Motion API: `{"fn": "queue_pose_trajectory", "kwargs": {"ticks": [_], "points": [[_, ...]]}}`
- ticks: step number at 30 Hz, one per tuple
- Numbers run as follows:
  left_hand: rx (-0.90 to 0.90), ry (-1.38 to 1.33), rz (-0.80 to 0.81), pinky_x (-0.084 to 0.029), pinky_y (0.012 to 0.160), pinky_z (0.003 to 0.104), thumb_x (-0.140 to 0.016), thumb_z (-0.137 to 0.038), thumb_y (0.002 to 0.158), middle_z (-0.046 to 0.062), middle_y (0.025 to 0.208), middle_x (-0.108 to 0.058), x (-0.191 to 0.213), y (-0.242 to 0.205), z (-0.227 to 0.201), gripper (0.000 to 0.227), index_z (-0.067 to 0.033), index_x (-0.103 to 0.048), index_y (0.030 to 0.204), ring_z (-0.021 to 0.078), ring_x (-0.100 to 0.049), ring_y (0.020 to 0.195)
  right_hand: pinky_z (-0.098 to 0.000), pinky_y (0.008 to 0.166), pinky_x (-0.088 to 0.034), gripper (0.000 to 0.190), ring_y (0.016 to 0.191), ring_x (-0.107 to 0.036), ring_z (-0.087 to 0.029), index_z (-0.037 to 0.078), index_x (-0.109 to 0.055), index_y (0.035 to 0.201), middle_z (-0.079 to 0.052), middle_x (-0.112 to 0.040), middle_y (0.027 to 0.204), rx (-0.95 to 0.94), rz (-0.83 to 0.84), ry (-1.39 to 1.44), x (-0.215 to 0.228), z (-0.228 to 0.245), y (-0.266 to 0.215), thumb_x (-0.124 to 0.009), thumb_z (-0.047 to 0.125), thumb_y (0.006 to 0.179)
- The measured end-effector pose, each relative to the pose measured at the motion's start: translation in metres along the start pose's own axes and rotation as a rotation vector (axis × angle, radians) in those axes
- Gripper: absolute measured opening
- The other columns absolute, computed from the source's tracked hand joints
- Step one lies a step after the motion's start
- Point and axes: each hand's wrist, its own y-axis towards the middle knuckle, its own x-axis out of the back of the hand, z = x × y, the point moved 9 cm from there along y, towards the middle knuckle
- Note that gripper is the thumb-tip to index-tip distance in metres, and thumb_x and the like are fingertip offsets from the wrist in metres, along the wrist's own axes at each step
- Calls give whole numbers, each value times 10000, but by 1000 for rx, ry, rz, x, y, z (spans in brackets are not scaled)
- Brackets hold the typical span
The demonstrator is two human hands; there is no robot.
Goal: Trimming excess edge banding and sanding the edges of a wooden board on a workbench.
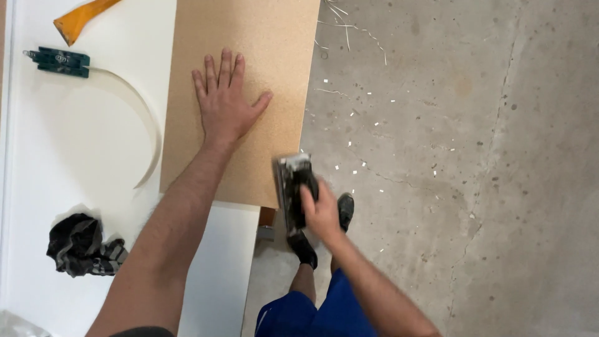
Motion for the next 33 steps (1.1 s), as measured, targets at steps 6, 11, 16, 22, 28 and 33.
{"fn": "queue_pose_trajectory", "kwargs": {"ticks": [6,11,16,22,28,33], "points": [[15,-5,58,36,1237,598,-355,-719,995,93,1727,-112,2,0,-2,891,-146,-232,1666,368,-24,1573,-426,782,-514,438,927,-665,-278,66,-605,1122,-135,-694,992,-155,-92,-39,32,40,148,-460,456,984],[-26,-28,-59,-24,1230,619,-444,-637,1030,121,1707,-219,6,-2,0,813,-116,-335,1644,402,-109,1556,-421,683,-510,295,808,-657,-287,84,-589,1094,-108,-656,907,-145,32,-25,-4,18,-1,-487,350,1019],[21,-19,56,18,1244,590,-356,-653,1029,75,1727,-120,1,-4,0,813,-159,-249,1666,363,-37,1574,-504,771,-480,384,944,-665,-417,85,-599,1101,-192,-709,1007,-93,-100,-188,18,23,147,-467,425,983],[-44,-21,-105,-67,1219,634,-467,-550,1047,131,1692,-275,0,-7,4,733,-109,-394,1628,426,-160,1541,-463,644,-491,300,768,-679,-374,42,-583,1149,-169,-681,884,-38,1,-80,-4,32,-13,-512,307,1027],[-39,-10,-77,-41,1233,620,-446,-560,1055,115,1705,-231,0,-2,2,738,-118,-362,1640,406,-132,1554,-506,755,-494,369,908,-685,-387,86,-615,1069,-182,-725,978,-74,-107,-172,23,26,192,-474,415,981],[-58,1,-142,-70,1234,616,-487,-536,1045,123,1692,-287,2,-3,1,720,-114,-410,1624,426,-185,1545,-425,868,-507,406,981,-680,-301,49,-658,1153,-150,-719,1030,21,-130,-10,22,25,128,-458,382,1036]]}}
